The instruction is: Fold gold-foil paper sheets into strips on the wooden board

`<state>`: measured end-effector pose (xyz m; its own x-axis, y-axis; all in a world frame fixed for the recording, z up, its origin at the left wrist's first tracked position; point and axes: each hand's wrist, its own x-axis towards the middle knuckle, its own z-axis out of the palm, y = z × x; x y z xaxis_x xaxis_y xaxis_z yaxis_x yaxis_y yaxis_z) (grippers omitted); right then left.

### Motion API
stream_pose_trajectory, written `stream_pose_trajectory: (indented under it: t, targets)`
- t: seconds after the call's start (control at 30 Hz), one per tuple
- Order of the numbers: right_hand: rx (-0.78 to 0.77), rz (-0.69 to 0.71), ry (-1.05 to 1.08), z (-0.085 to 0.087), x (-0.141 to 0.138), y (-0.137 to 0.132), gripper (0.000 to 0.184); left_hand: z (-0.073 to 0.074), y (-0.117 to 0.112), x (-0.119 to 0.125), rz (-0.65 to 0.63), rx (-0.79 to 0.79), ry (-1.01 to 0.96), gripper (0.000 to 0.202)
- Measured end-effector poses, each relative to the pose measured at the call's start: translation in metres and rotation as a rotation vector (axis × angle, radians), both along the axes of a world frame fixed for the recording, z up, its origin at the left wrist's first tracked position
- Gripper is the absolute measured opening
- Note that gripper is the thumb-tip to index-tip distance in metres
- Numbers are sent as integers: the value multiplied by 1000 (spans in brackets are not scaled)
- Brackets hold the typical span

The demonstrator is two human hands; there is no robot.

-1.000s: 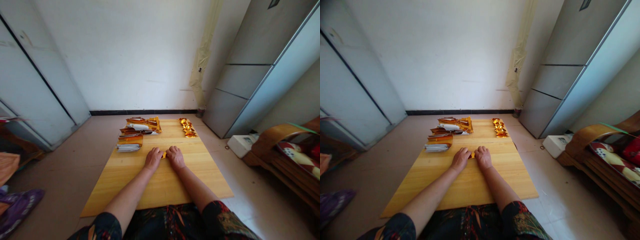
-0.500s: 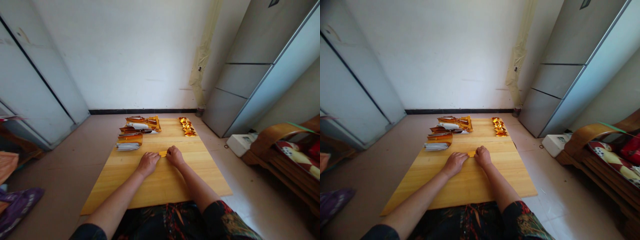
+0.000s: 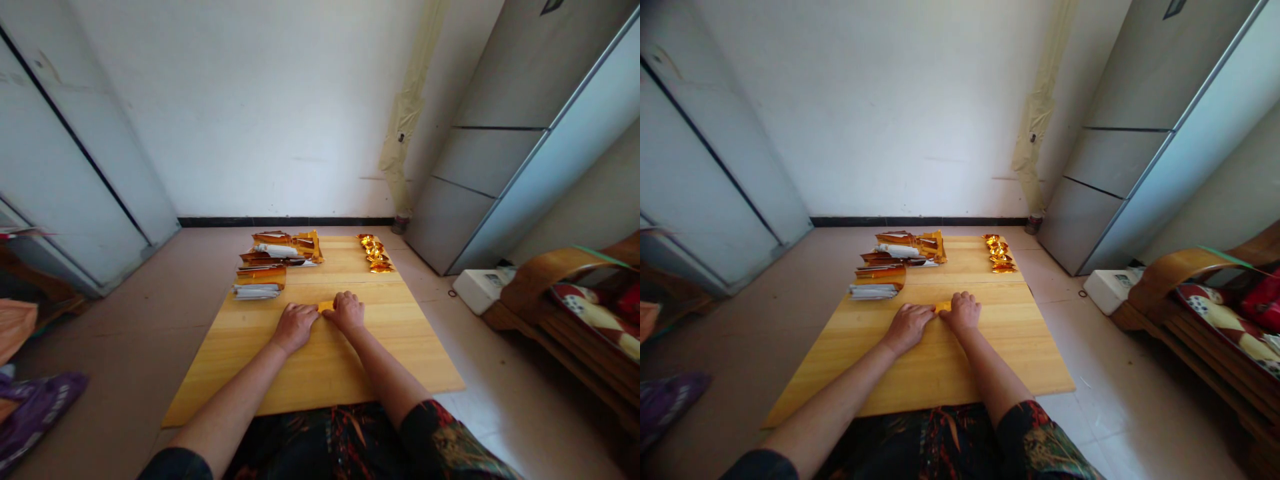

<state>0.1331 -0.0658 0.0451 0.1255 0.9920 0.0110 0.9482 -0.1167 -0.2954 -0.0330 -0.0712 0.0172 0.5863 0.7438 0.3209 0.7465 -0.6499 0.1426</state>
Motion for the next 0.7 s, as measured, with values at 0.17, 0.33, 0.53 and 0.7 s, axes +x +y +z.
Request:
stream_pose_trajectory:
  t: [0.17,0.33,0.53,0.7]
  targets:
    - [-49,-61,65,1,3,3,25,-1,0,0,3,18,-11,23]
    - [-97,-95,106,5,13,5,19,-3,0,-1,10,17,-23,25]
    - [-120,-128,135,7,26,7,16,-3,1,0,34,-26,-27,28]
    - [-97,-138,140,3,36,9,15,1,-1,1,54,-64,-24,30]
